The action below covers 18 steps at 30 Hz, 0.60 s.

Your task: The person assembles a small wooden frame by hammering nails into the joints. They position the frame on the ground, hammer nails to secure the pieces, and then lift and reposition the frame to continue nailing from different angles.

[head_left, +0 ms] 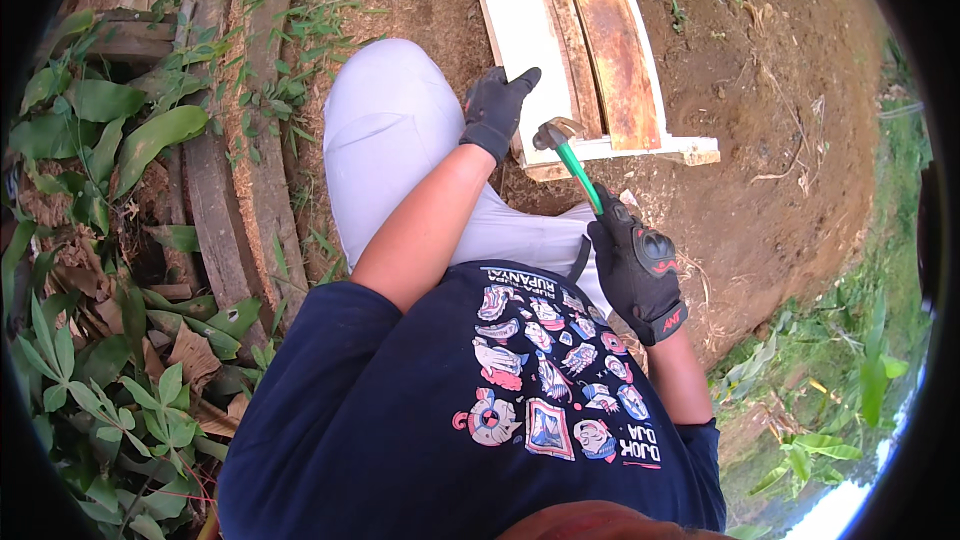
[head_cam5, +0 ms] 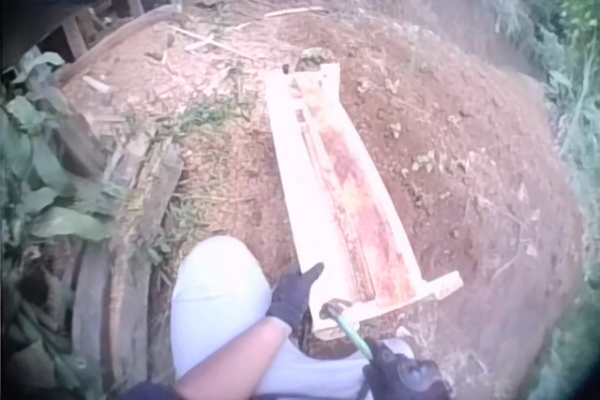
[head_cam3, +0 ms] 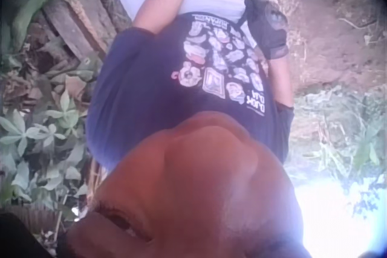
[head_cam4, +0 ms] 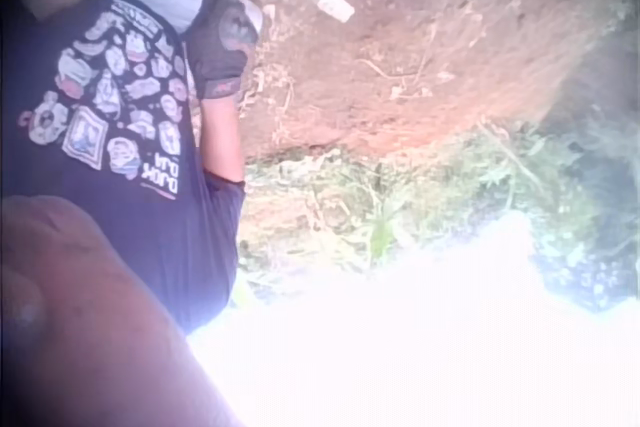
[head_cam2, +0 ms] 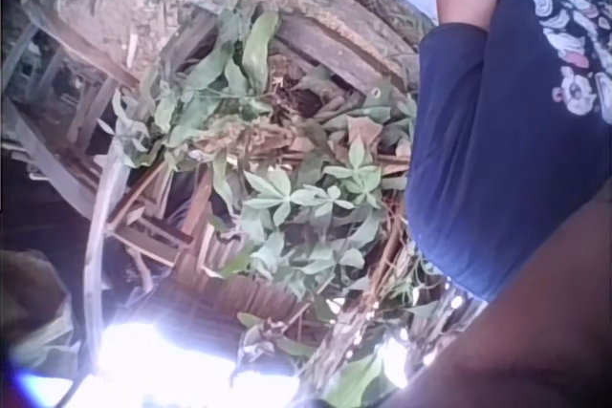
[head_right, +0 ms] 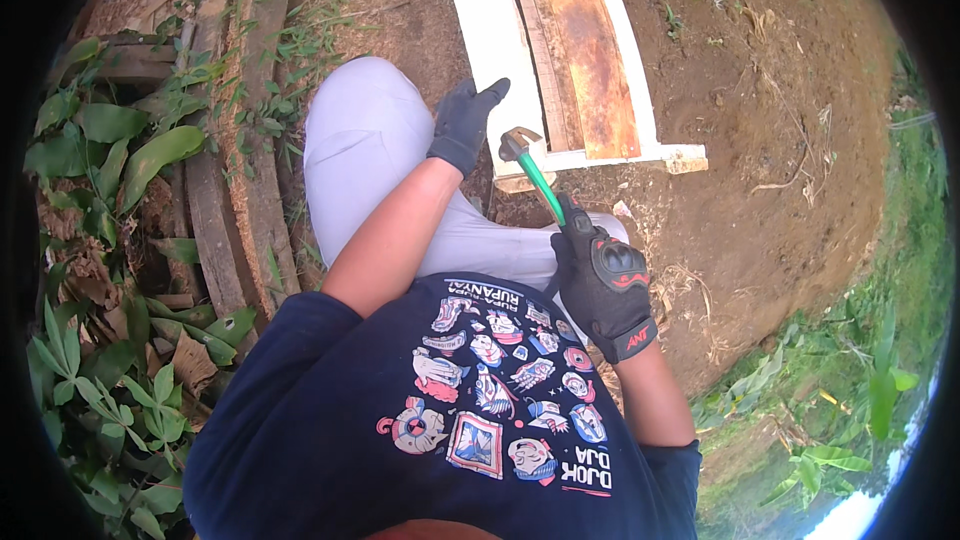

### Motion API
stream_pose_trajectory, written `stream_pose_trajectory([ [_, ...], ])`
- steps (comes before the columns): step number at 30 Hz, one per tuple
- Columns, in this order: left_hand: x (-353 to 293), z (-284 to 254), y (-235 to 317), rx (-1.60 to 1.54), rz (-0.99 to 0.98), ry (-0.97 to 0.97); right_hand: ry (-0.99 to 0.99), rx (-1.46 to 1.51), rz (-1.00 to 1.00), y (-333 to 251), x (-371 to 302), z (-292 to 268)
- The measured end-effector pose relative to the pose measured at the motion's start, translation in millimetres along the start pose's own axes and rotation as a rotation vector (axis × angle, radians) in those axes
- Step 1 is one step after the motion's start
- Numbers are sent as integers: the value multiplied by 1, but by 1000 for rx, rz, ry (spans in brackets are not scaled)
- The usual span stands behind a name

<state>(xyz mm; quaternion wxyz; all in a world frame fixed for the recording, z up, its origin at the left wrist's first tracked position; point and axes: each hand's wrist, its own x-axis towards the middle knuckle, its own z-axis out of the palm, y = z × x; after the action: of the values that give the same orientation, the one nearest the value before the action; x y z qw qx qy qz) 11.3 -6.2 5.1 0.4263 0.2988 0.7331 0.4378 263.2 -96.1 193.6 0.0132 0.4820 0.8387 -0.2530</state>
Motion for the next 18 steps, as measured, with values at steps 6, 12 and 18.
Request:
stream_pose_trajectory([
  [6,0,-2,5,73,-34,22,242,203,-26,-16,-5,-19],
  [12,-3,-2,6,79,-35,7,78,54,-36,-5,-2,-1],
  [18,-1,1,2,64,-11,70,344,197,-24,-26,-7,-15],
])
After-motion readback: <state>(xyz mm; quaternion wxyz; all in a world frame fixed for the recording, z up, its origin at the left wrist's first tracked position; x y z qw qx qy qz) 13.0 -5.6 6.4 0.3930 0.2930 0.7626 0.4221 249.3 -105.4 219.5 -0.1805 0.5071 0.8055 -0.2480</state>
